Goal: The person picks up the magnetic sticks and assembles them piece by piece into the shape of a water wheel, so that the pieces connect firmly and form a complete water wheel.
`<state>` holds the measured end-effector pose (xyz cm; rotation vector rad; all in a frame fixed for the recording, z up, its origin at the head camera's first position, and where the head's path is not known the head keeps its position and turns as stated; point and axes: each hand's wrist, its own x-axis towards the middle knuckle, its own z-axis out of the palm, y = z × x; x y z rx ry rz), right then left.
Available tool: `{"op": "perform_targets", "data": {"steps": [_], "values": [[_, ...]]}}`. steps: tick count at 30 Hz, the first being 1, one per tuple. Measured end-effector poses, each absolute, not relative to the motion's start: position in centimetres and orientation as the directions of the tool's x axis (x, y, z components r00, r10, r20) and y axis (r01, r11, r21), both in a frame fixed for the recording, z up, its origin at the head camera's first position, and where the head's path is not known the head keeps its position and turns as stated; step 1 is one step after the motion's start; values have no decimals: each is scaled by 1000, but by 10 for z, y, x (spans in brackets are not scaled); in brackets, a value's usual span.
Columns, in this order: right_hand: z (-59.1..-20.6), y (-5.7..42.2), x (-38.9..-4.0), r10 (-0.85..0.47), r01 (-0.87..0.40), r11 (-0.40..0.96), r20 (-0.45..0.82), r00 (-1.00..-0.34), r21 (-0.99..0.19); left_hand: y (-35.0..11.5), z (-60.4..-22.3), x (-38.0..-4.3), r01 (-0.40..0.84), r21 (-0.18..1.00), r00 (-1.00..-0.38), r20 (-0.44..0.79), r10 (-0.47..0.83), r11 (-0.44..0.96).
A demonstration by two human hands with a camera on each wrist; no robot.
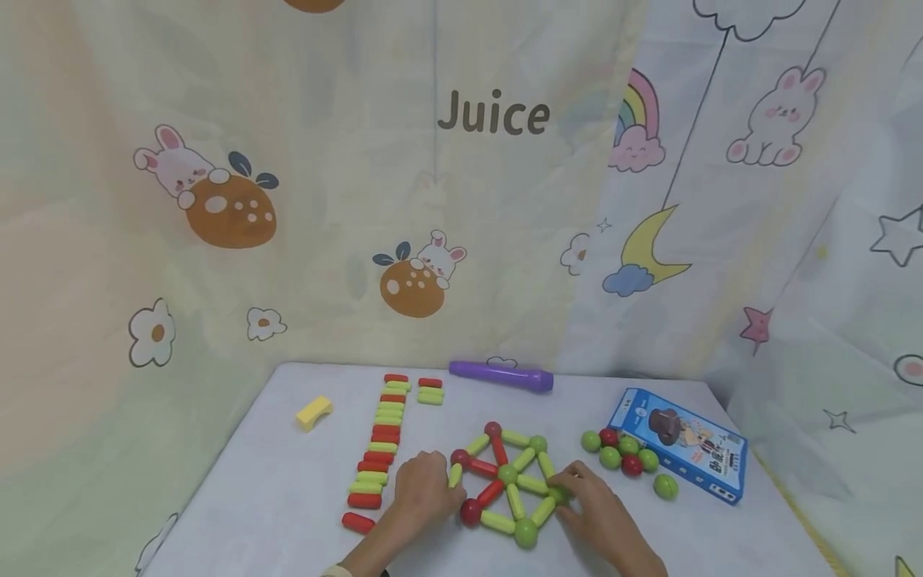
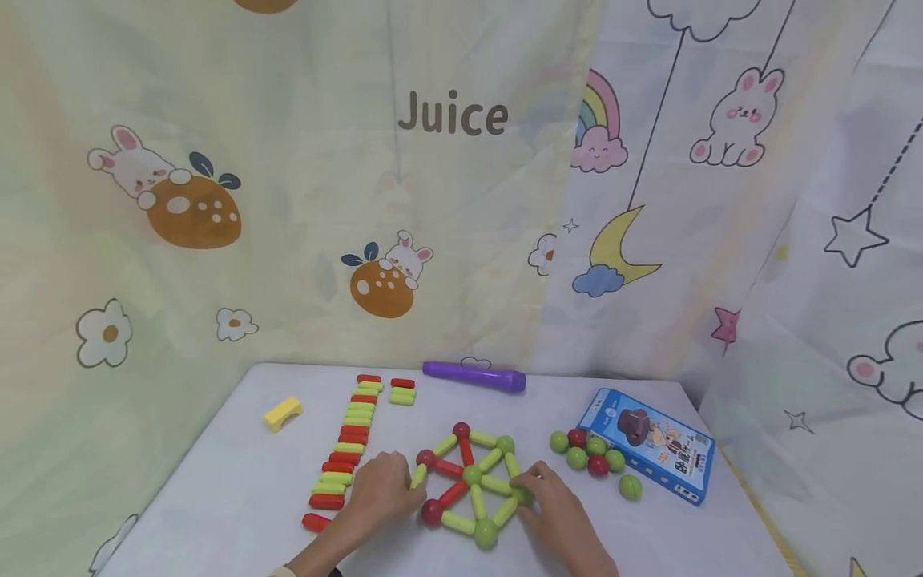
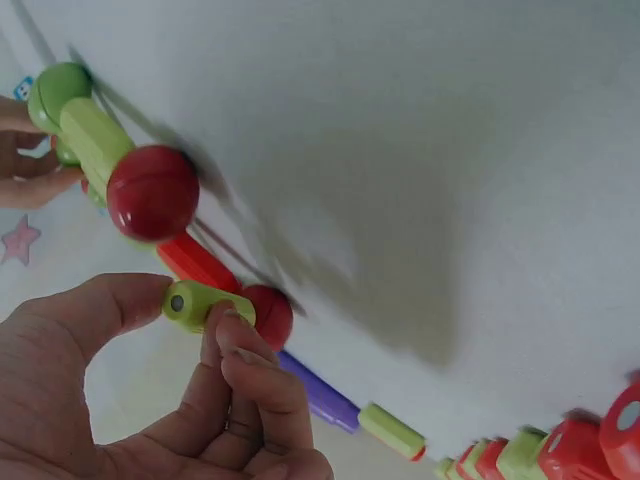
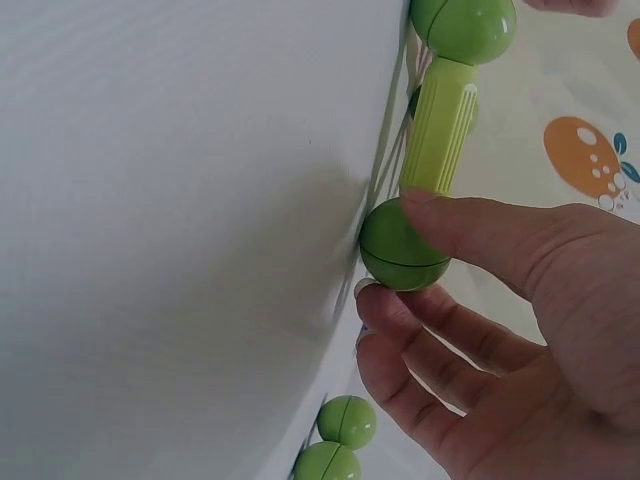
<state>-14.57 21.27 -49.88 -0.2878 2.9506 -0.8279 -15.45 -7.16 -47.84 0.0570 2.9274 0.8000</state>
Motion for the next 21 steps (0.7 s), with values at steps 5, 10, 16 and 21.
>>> {"op": "perform_targets", "data": {"steps": [5, 10, 16, 21], "values": [[-501, 212, -145, -200, -166, 840, -11, -980, -517, -67, -483, -152, 60, 529, -988, -88, 126, 846], [-502, 211, -145, -206, -182, 848, 6, -978, -498, -68, -483, -151, 50, 584, -981, -125, 150, 810], [-502, 210, -144, -198, -180, 857, 15, -980, -483, -68, -480, -154, 13, 615, -972, -178, 155, 789], [-501, 209, -144, -198, -181, 855, 17, -980, -486, -66, -480, -157, -25, 621, -961, -230, 152, 784]]}}
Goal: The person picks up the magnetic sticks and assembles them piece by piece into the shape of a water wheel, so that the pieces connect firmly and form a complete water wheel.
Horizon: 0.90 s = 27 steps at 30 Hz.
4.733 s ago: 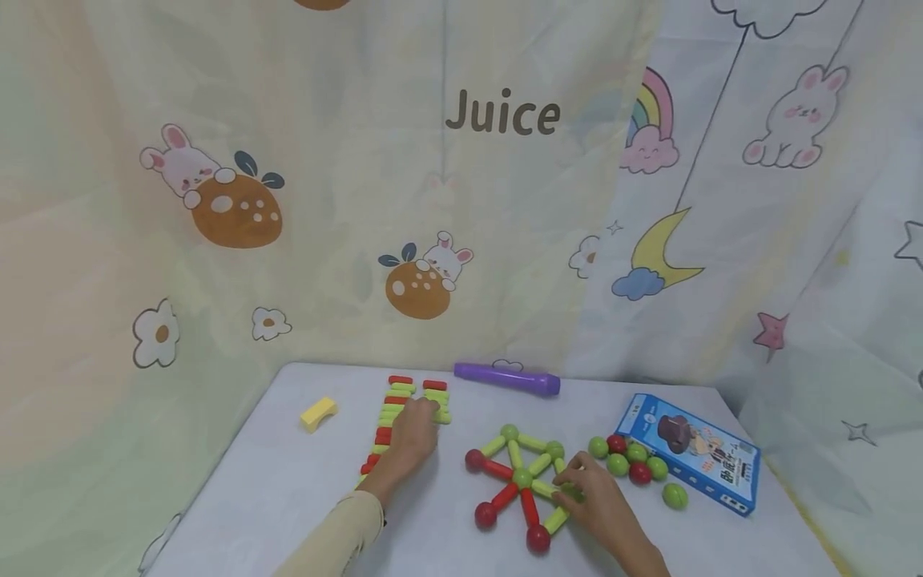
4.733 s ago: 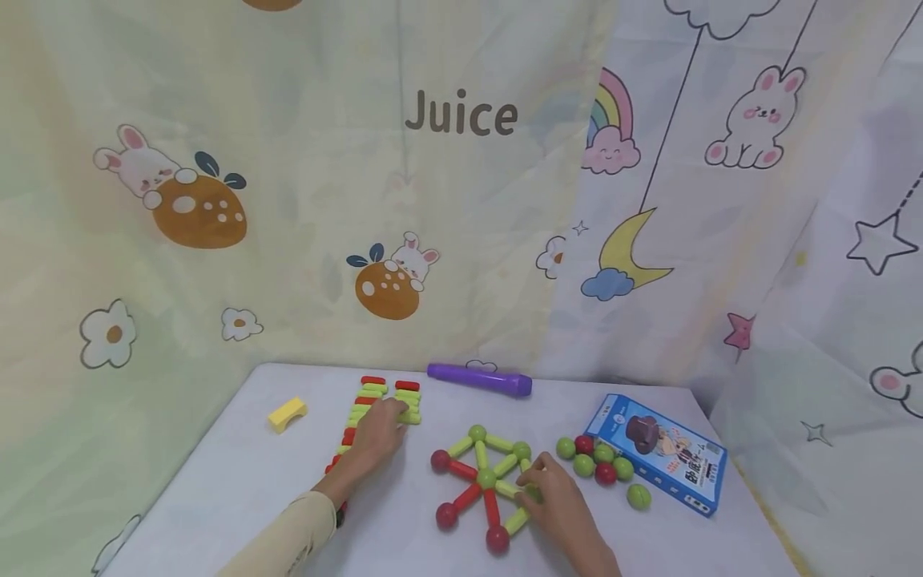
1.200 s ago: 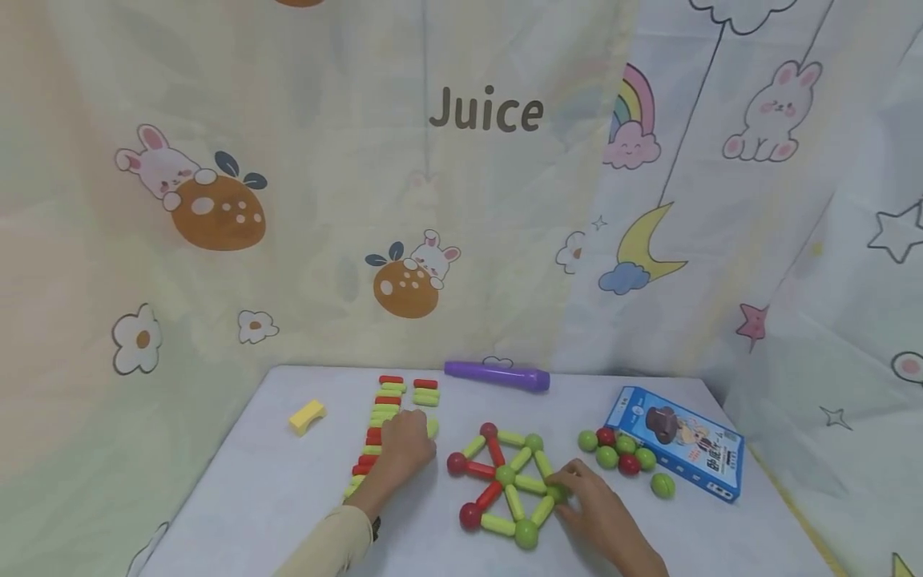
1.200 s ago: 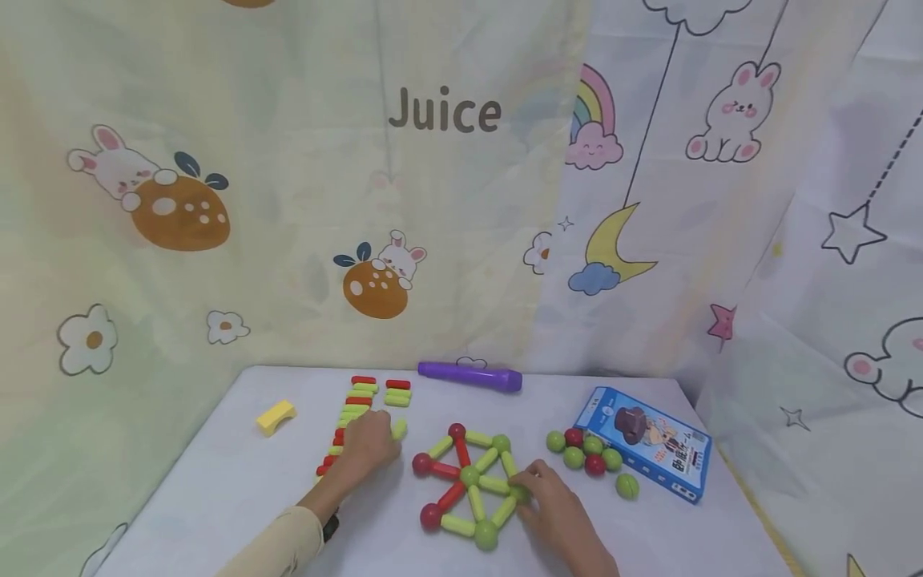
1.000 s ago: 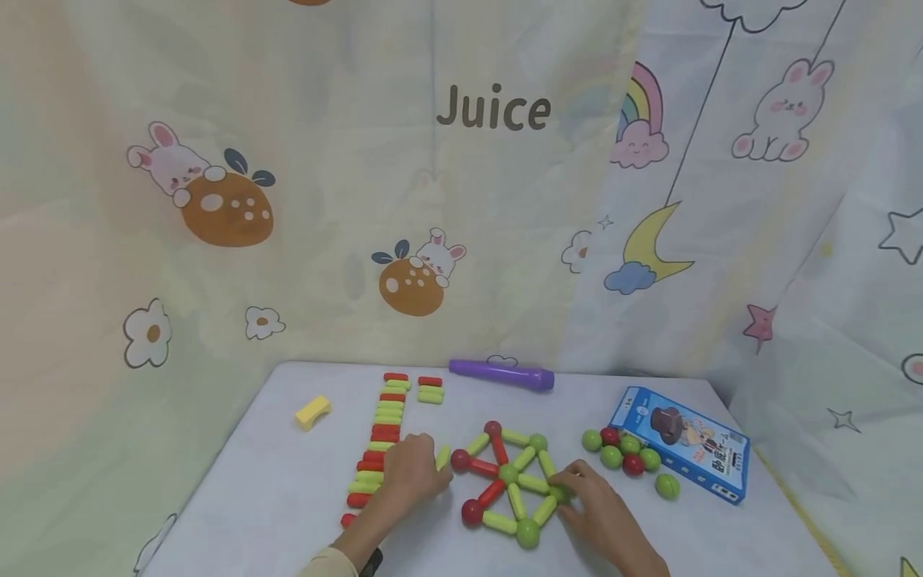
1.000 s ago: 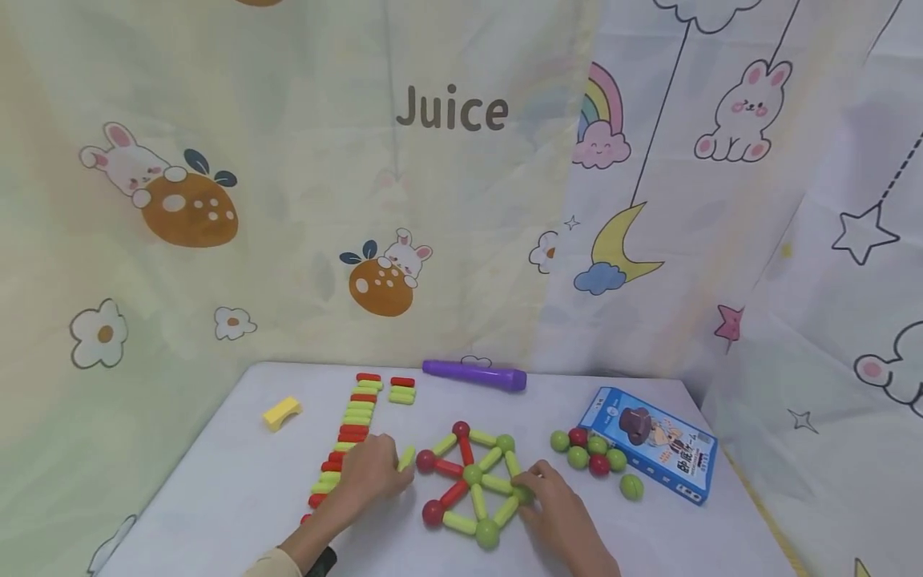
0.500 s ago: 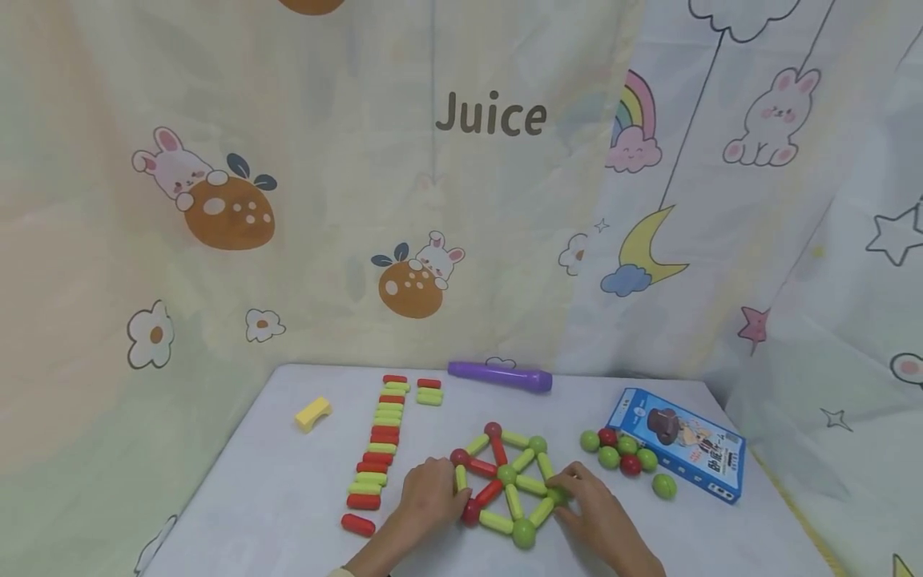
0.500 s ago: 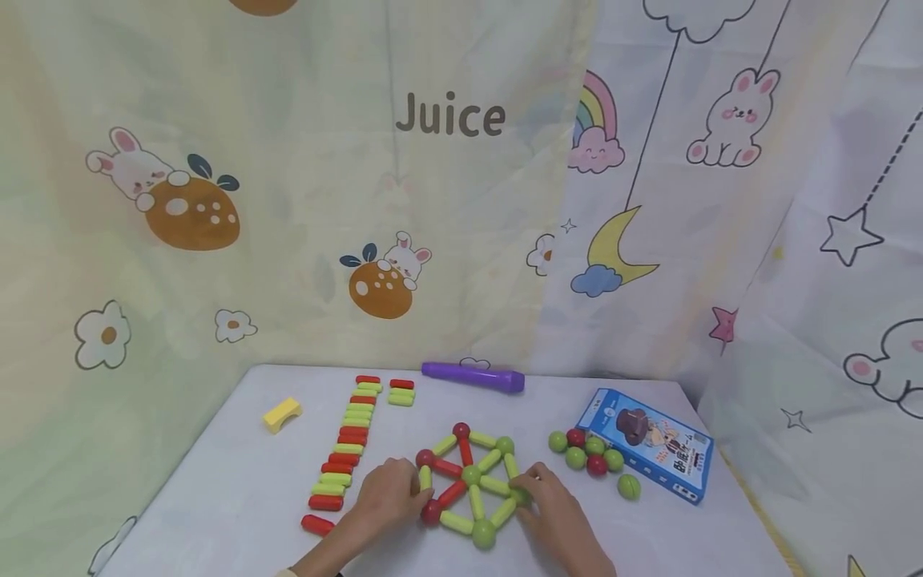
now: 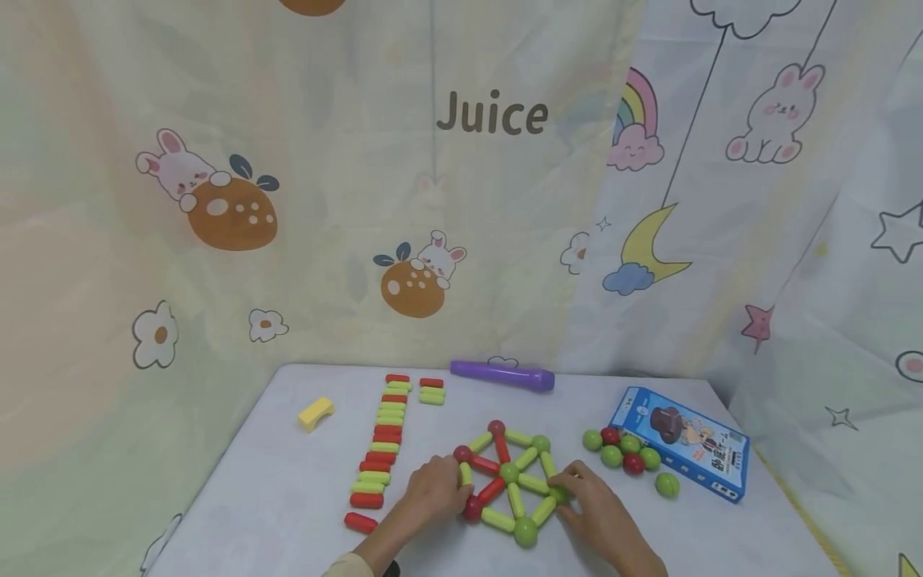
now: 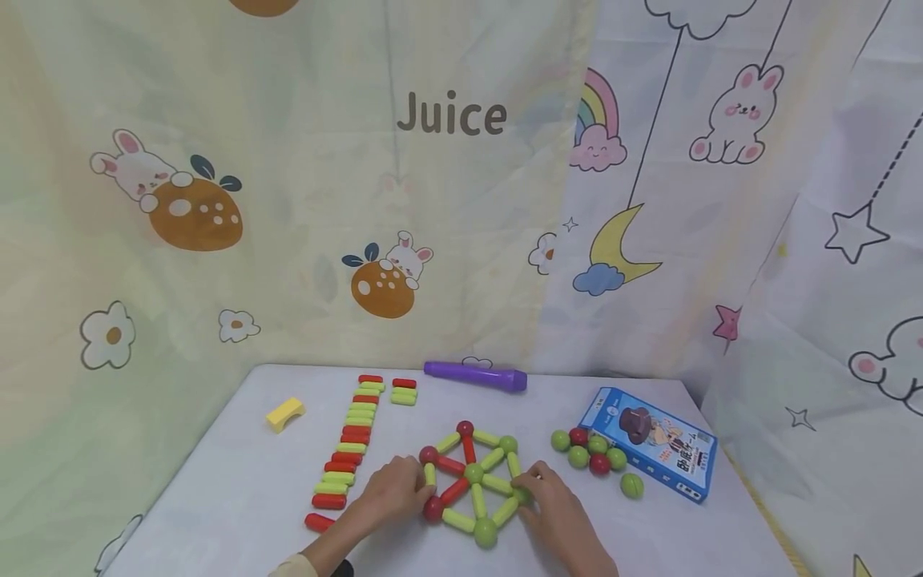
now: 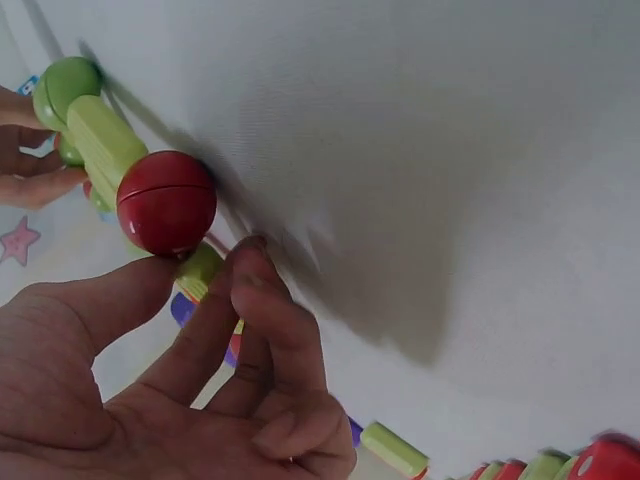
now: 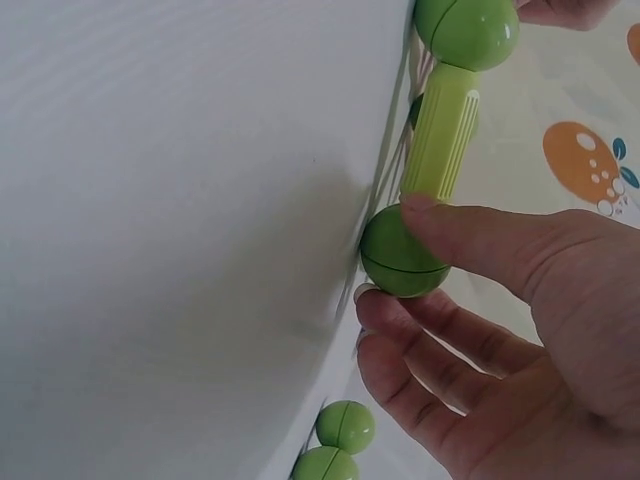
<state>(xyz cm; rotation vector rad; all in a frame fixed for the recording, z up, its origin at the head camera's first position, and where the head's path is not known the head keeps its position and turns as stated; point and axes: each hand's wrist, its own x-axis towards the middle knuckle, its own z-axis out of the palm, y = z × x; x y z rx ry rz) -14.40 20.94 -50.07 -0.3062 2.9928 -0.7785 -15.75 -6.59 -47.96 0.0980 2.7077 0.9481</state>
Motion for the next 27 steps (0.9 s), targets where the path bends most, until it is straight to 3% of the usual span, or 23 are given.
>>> {"op": "perform_targets", "data": {"steps": [18, 27], "values": [[-502, 212, -144, -225, -215, 834, 43, -973, -508, -63, -486, -161, -21, 588, -939, -290, 187, 809], [-502, 212, -147, -226, -211, 831, 34, -974, -515, -58, -498, -167, -21, 605, -972, -198, 126, 796]]}}
